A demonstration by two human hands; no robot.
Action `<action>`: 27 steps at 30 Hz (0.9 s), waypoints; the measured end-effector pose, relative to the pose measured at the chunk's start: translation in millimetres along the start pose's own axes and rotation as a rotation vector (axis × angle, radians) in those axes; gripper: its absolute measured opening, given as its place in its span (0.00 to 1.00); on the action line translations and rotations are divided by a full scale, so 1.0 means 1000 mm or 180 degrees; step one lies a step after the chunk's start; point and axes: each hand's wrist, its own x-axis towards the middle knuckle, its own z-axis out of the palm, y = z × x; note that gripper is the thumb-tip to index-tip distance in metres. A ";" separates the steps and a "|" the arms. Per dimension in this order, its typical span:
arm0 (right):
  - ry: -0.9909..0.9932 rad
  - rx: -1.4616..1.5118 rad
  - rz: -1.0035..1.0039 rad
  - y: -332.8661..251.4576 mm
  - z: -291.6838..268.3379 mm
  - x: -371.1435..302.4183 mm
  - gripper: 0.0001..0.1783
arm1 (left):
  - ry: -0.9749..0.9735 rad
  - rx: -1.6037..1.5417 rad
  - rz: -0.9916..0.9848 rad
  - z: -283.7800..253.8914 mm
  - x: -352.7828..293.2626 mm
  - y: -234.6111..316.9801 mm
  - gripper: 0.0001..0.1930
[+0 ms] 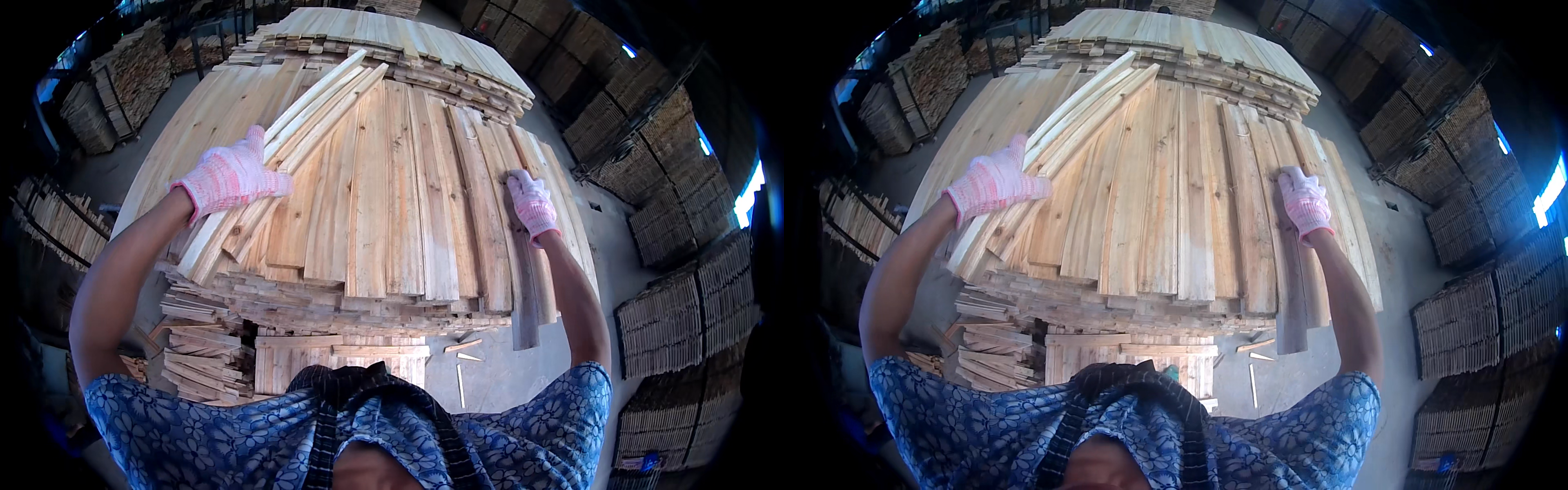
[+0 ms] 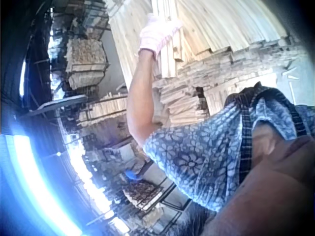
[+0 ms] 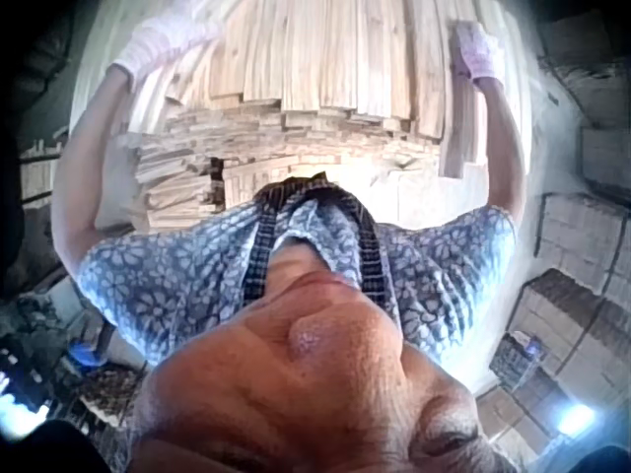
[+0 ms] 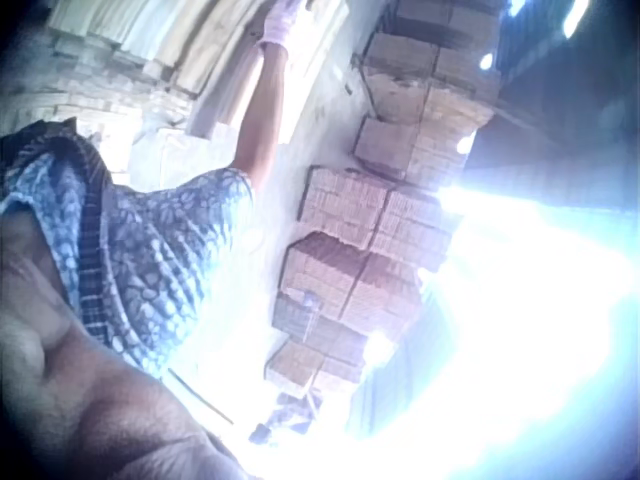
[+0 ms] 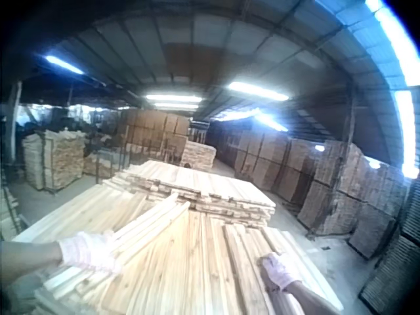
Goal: The person stacks wooden planks in a warehouse, picking up pieces from a pile and arranging them on a larger stack. They use a metal bar to align the wood and occasionally adjust the stack with their hands.
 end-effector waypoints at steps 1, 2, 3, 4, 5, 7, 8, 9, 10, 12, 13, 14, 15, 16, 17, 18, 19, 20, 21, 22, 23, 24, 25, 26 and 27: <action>-0.0063 0.0063 -0.0033 -0.008 -0.009 0.002 0.21 | -0.0002 0.0005 0.0004 -0.001 0.000 -0.001 0.44; -0.0065 -0.0150 -0.0065 -0.017 -0.013 -0.001 0.22 | -0.0004 0.0009 0.0010 -0.002 -0.001 -0.001 0.44; -0.0034 -0.0365 -0.0092 -0.033 -0.020 -0.004 0.23 | -0.0112 0.0043 -0.0018 -0.005 -0.002 0.001 0.45; 0.0008 -0.0577 -0.0143 -0.050 -0.020 -0.006 0.23 | -0.0204 0.0071 -0.0067 -0.010 -0.003 0.004 0.45; 0.0225 -0.0542 -0.0478 -0.063 -0.016 -0.019 0.23 | -0.0277 0.0067 -0.0095 -0.014 -0.001 0.006 0.46; 0.0648 -0.0394 -0.1267 -0.090 -0.007 -0.049 0.23 | -0.0590 0.0269 -0.0220 -0.027 0.003 0.015 0.47; 0.0828 -0.0274 -0.1722 -0.107 -0.001 -0.057 0.23 | -0.0768 0.0367 -0.0334 -0.033 0.002 0.017 0.48; 0.0576 0.0020 -0.1799 -0.123 -0.006 -0.061 0.23 | -0.0625 0.0315 -0.0261 -0.027 0.007 0.018 0.47; 0.0265 0.0353 -0.1888 -0.143 -0.012 -0.063 0.24 | -0.0597 0.0237 -0.0337 -0.024 0.013 0.028 0.46; -0.0530 0.0984 -0.1882 -0.188 -0.022 -0.060 0.25 | -0.0393 0.0164 -0.0394 -0.015 0.017 0.027 0.43; -0.0821 0.1548 -0.1729 -0.203 -0.019 -0.050 0.28 | -0.0201 0.0148 -0.0263 -0.013 0.017 0.027 0.42; -0.1126 0.2105 -0.1564 -0.219 -0.015 -0.041 0.31 | -0.0351 -0.0195 -0.0283 -0.017 0.017 0.022 0.42; -0.1228 0.2440 -0.1287 -0.236 -0.008 -0.034 0.32 | -0.0493 -0.0560 -0.0280 -0.028 0.013 0.022 0.43; -0.1308 0.2752 -0.0980 -0.254 -0.001 -0.027 0.35 | -0.0625 -0.0934 -0.0244 -0.037 0.011 0.024 0.43; -0.1362 0.3073 -0.0690 -0.274 0.000 -0.022 0.37 | -0.0514 -0.1025 -0.0123 -0.045 0.008 0.025 0.41; -0.1741 0.3810 -0.0490 -0.294 -0.007 -0.018 0.39 | -0.0403 -0.1107 0.0015 -0.054 0.006 0.027 0.39; -0.2154 0.4533 -0.0258 -0.315 -0.015 -0.018 0.42 | -0.0319 -0.1194 0.0141 -0.057 0.004 0.026 0.37; -0.2570 0.5237 0.0006 -0.332 -0.022 -0.023 0.45 | -0.0206 -0.1272 0.0192 -0.054 0.001 0.025 0.36; -0.2221 0.5312 -0.0090 -0.345 -0.031 -0.033 0.46 | -0.0088 -0.1363 0.0285 -0.050 -0.001 0.029 0.36; -0.1832 0.5386 -0.0175 -0.348 -0.039 -0.039 0.47 | 0.0026 -0.1442 0.0412 -0.046 0.000 0.036 0.35; -0.1524 0.4705 -0.0290 -0.346 -0.028 -0.021 0.52 | -0.0138 -0.1455 0.0076 -0.036 0.011 0.034 0.38; -0.1513 0.4295 -0.0431 -0.341 -0.024 -0.012 0.57 | -0.0424 -0.2260 0.0150 -0.025 0.016 0.029 0.53; -0.1659 0.3962 -0.0337 -0.338 -0.029 -0.018 0.58 | -0.0490 -0.2544 0.0312 -0.016 0.011 0.027 0.52; -0.1797 0.3630 -0.0235 -0.332 -0.036 -0.022 0.59 | -0.0564 -0.2828 0.0479 -0.007 0.009 0.027 0.51; -0.1877 0.3497 -0.0465 -0.329 -0.036 -0.025 0.58 | -0.1025 -0.3958 0.0246 0.013 0.016 0.020 0.48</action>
